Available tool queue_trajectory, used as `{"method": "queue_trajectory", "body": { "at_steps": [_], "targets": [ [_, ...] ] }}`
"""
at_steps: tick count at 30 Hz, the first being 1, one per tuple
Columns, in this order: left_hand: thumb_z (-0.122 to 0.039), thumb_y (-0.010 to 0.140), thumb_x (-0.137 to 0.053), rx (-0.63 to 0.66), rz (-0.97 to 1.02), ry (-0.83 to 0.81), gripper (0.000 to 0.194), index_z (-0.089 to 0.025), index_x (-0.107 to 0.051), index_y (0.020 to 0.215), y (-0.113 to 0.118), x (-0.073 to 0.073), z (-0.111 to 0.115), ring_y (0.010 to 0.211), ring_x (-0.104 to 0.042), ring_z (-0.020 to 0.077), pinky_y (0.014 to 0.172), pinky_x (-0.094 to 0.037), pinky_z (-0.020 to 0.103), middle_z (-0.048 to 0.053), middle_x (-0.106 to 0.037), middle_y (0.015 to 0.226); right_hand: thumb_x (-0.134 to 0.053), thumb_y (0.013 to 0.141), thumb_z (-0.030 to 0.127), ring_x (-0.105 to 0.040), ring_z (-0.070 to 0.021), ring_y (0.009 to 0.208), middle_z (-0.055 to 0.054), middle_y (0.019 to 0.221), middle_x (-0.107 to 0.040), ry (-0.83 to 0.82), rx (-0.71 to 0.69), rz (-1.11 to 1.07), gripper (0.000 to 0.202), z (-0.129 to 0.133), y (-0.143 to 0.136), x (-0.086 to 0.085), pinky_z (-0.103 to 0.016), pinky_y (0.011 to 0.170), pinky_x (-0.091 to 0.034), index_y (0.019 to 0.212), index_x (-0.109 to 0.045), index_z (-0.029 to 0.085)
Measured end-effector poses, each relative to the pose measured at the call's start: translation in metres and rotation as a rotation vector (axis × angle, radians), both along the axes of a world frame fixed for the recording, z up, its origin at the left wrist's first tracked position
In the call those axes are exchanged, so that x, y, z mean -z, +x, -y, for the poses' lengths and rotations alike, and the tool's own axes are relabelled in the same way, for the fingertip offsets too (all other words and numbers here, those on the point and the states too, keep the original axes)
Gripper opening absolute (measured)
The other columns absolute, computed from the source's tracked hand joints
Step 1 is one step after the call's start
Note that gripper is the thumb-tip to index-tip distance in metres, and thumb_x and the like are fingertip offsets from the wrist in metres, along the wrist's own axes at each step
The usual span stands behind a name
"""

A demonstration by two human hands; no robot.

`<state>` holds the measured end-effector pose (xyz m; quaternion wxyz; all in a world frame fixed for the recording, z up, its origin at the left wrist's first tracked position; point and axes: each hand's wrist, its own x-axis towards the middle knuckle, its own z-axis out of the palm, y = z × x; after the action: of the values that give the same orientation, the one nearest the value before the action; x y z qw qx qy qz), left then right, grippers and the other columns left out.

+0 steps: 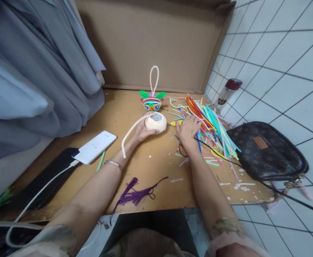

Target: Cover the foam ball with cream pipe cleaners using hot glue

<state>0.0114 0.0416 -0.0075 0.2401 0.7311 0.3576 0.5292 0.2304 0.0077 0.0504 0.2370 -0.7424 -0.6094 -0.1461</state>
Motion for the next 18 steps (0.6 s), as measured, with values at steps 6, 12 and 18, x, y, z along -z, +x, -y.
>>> {"method": "queue_trajectory", "body": {
  "at_steps": [6,12,18],
  "targets": [
    [-0.044,0.074,-0.083,-0.018,-0.012,0.105,0.074,-0.023,-0.055,0.14,0.005,0.003,0.002,0.139,-0.058,0.0334,0.123,-0.048,0.054,0.013,-0.059,0.144,-0.051,0.1,0.037,-0.059,-0.03,0.105,-0.014,0.111,-0.071,0.31,-0.589,0.11,0.044,0.02,-0.049,-0.007,-0.045,0.096,-0.042,0.138,-0.066,0.019],
    [-0.04,0.088,-0.068,-0.07,-0.018,0.135,0.052,-0.027,-0.058,0.137,0.006,0.007,0.002,0.133,-0.062,0.0293,0.119,-0.052,0.048,0.009,-0.058,0.14,-0.047,0.104,0.023,-0.064,-0.0248,0.091,-0.011,0.091,-0.073,0.402,-0.895,0.118,0.032,0.029,-0.076,0.004,-0.039,0.085,-0.047,0.105,-0.079,0.022],
    [-0.034,0.068,-0.088,-0.119,-0.069,0.101,0.079,-0.026,-0.056,0.139,0.006,-0.003,0.01,0.134,-0.061,0.0324,0.119,-0.05,0.053,0.011,-0.06,0.142,-0.043,0.106,0.037,-0.071,-0.0233,0.099,-0.011,0.105,-0.077,0.363,-0.743,-0.511,0.037,0.028,-0.064,-0.007,-0.038,0.09,-0.057,0.105,-0.077,0.022]
  ]
}}
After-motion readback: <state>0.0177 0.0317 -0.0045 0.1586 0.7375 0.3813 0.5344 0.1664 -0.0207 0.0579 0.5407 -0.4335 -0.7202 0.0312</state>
